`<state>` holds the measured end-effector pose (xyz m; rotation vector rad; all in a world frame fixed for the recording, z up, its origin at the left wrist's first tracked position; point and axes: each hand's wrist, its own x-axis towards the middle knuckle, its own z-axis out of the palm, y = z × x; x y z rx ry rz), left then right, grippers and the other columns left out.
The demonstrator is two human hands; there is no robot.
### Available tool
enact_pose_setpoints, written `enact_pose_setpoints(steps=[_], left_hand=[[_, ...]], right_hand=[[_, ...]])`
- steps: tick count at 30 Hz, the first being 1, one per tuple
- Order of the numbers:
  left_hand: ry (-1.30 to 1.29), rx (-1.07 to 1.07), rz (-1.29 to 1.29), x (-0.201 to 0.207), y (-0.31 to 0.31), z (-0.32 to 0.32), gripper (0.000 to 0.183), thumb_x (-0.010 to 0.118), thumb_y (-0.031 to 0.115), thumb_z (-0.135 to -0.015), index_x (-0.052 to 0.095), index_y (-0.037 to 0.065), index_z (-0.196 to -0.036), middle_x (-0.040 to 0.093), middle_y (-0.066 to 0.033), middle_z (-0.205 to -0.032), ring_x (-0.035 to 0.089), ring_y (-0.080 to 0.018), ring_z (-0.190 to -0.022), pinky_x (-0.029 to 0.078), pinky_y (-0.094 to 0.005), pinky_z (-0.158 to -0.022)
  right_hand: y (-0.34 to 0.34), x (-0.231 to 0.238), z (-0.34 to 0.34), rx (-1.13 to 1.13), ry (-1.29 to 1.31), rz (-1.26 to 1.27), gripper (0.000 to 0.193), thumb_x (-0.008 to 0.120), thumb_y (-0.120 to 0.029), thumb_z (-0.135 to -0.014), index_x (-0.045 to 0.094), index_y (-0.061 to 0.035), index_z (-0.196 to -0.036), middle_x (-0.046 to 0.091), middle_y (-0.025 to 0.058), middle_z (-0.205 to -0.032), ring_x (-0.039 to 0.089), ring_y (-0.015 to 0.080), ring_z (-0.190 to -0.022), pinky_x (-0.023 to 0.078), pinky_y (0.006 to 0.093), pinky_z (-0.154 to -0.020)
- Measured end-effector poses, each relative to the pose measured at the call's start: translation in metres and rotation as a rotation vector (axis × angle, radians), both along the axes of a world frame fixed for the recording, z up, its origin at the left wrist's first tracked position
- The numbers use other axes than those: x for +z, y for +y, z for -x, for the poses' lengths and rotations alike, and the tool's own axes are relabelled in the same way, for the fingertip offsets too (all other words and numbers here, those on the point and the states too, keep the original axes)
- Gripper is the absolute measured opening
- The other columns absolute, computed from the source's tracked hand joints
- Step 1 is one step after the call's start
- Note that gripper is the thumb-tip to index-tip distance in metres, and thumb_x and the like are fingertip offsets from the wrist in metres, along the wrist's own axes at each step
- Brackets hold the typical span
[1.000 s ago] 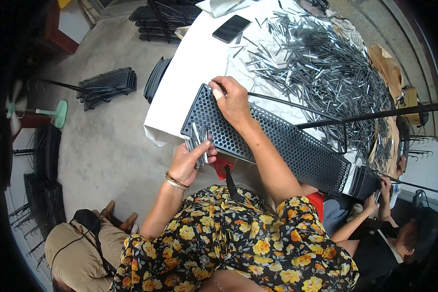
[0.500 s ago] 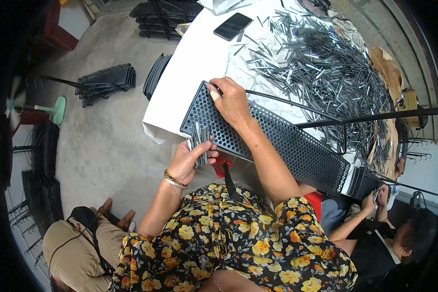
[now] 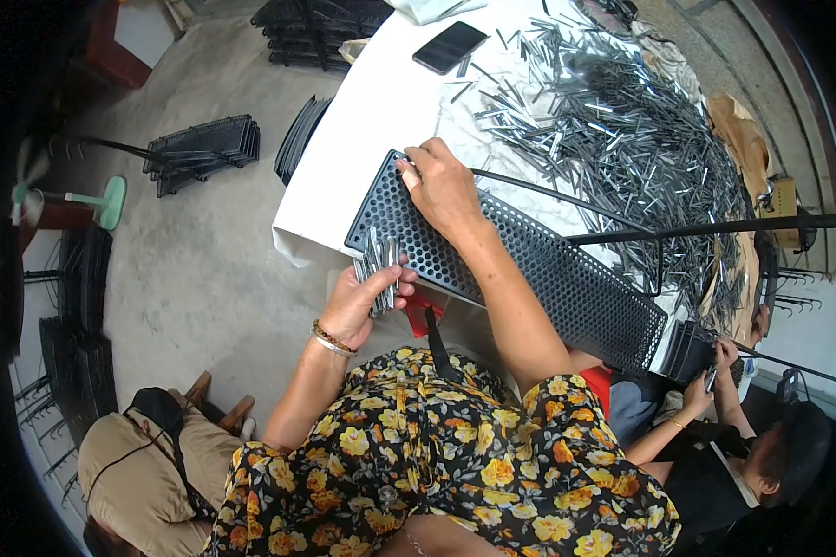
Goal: The person carries a metal mesh stand and places it down, then takes metal pins from a table and inserts them into the holes of a perforated metal panel by hand.
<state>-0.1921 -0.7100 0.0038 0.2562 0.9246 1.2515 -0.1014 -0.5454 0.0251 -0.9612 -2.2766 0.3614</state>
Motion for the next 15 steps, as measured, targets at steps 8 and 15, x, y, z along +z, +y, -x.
enact_pose_setpoints(steps=[8,15], left_hand=[[0.005,0.104,-0.144,0.004,0.006,0.001,0.020,0.058,0.012,-0.088,0.057,0.000,-0.103,0.065,-0.0097,-0.089,0.061,-0.0135,-0.075,0.050,-0.0251,-0.060],[0.032,0.108,-0.053,0.012,0.007,-0.006,0.020,0.057,0.011,-0.088,0.058,-0.001,-0.104,0.065,-0.0094,-0.090,0.064,-0.0160,-0.078,0.054,-0.0261,-0.061]], right_hand=[[-0.047,0.028,-0.020,0.244,0.200,1.081,0.025,0.064,-0.018,-0.084,0.066,0.0054,-0.091,0.062,0.0053,-0.066,0.055,0.0099,-0.055,0.045,0.0235,-0.051],[-0.051,0.022,-0.028,0.111,0.302,1.191,0.020,0.067,-0.014,-0.082,0.066,0.0039,-0.090,0.062,0.0032,-0.067,0.053,0.0062,-0.056,0.043,0.0206,-0.051]])
